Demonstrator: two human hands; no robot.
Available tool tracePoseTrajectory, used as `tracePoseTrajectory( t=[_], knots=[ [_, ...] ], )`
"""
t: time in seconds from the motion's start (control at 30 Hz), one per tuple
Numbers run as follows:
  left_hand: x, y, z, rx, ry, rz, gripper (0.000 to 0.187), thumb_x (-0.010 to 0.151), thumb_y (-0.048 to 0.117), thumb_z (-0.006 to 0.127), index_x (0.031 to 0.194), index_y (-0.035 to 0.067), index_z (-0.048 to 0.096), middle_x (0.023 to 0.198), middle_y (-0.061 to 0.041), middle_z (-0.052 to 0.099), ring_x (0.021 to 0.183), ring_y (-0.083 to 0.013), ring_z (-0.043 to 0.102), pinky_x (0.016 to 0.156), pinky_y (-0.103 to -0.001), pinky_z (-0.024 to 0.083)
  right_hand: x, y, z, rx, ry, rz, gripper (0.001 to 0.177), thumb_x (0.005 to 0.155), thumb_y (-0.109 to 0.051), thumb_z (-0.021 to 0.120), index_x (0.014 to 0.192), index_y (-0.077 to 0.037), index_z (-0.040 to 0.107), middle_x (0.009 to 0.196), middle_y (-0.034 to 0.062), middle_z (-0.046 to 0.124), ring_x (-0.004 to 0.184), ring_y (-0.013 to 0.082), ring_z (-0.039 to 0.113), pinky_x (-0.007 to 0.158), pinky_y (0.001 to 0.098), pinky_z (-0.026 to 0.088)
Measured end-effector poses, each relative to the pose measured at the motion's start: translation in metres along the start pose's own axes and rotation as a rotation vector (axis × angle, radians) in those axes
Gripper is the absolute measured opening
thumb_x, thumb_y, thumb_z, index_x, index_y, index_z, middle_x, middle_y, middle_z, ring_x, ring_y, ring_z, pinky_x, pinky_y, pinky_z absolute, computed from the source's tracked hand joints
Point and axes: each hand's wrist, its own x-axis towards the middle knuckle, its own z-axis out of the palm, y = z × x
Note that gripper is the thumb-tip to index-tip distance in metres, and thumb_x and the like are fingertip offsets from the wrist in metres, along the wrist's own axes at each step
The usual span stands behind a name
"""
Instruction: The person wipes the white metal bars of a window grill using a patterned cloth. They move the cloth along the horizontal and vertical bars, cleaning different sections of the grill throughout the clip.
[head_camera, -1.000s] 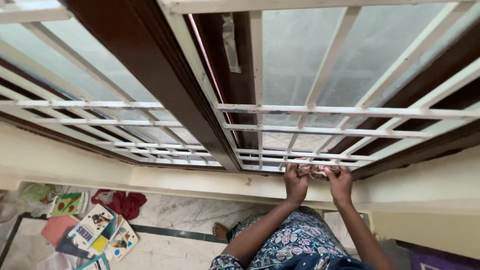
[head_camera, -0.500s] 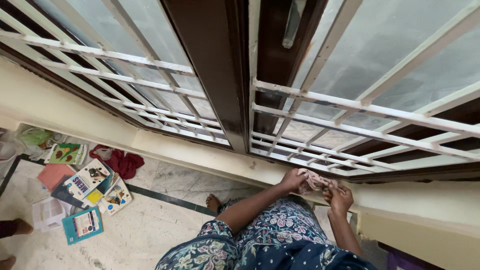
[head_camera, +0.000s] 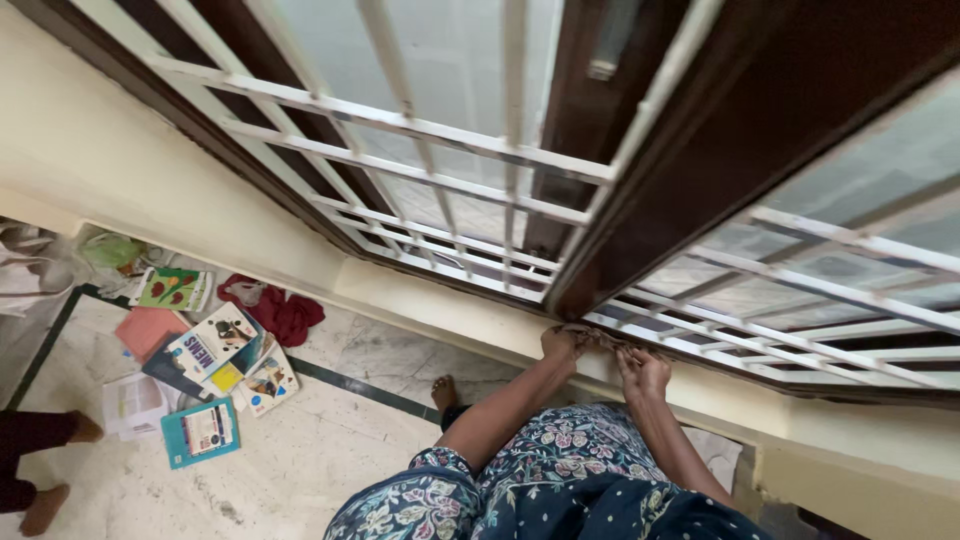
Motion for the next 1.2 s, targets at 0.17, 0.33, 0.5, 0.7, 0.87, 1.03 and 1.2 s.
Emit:
tracePoseTrajectory(
  t=[0.17,0.33,0.5,0.7,0.87,1.03,1.2],
  knots=[
    [0.013,0.097,-0.060,-0.248,0.145,0.216,0.011,0.090,-0.013,0.051,0.088,-0.007,0.060,0.076,-0.019,0.069,0.056,-0.0252,0.068,0.045,-0.033,0.055,-0.027,0.081,0.083,-0.019,-0.071,0.174,0.022,0.097,-0.005,0.045,0.117,0.004,0.048,0.115,0.0242,0.056,0.111,0.0386,0.058,0.103,0.0518,0.052],
    [0.014,0.204,-0.122,-0.349,0.279,0.210,0.010,0.093,-0.006,0.051,0.097,-0.003,0.059,0.081,-0.016,0.069,0.066,-0.0274,0.070,0.058,-0.032,0.061,-0.045,0.165,0.173,-0.207,-0.178,0.230,0.020,0.095,0.007,0.046,0.113,0.016,0.047,0.112,0.0272,0.055,0.108,0.0377,0.060,0.104,0.0501,0.051],
    [0.002,0.328,-0.196,-0.533,0.030,0.243,0.022,0.100,0.010,0.050,0.109,-0.006,0.063,0.097,-0.017,0.071,0.086,-0.0279,0.073,0.083,-0.036,0.061,-0.074,0.254,0.268,-0.307,-0.221,0.250,0.022,0.097,0.002,0.048,0.115,0.015,0.051,0.120,0.0260,0.054,0.107,0.0344,0.064,0.098,0.0459,0.056],
    [0.000,0.392,-0.252,-0.673,-0.005,0.211,0.027,0.103,0.019,0.049,0.113,-0.005,0.058,0.108,-0.017,0.065,0.100,-0.0305,0.067,0.094,-0.044,0.062,-0.104,0.313,0.327,-0.278,-0.146,0.225,0.055,0.089,0.010,0.059,0.123,-0.007,0.020,0.121,0.0241,0.054,0.101,0.0324,0.066,0.089,0.0416,0.061],
    [0.005,0.362,-0.231,-0.558,-0.125,0.134,0.026,0.105,0.016,0.056,0.113,-0.008,0.060,0.111,-0.021,0.066,0.101,-0.0329,0.068,0.097,-0.045,0.061,-0.098,0.308,0.311,-0.240,-0.243,0.161,0.053,0.088,0.014,0.065,0.127,0.004,0.031,0.117,0.0250,0.058,0.095,0.0336,0.069,0.080,0.0416,0.065],
    [0.007,0.319,-0.170,-0.392,0.012,-0.048,0.026,0.101,0.019,0.049,0.110,0.000,0.063,0.106,-0.016,0.067,0.099,-0.0304,0.066,0.093,-0.045,0.059,-0.081,0.273,0.264,-0.253,-0.098,0.091,0.054,0.082,0.018,0.061,0.124,-0.003,0.035,0.112,0.0246,0.056,0.088,0.0325,0.067,0.077,0.0404,0.064],
    [-0.002,0.247,-0.119,-0.178,-0.185,-0.287,0.026,0.103,0.013,0.043,0.110,-0.003,0.062,0.105,-0.021,0.068,0.099,-0.0340,0.067,0.089,-0.045,0.062,-0.070,0.212,0.207,-0.203,0.102,-0.166,0.042,0.082,0.016,0.064,0.117,0.000,0.049,0.106,0.0175,0.061,0.087,0.0282,0.067,0.068,0.0368,0.062]
  ],
)
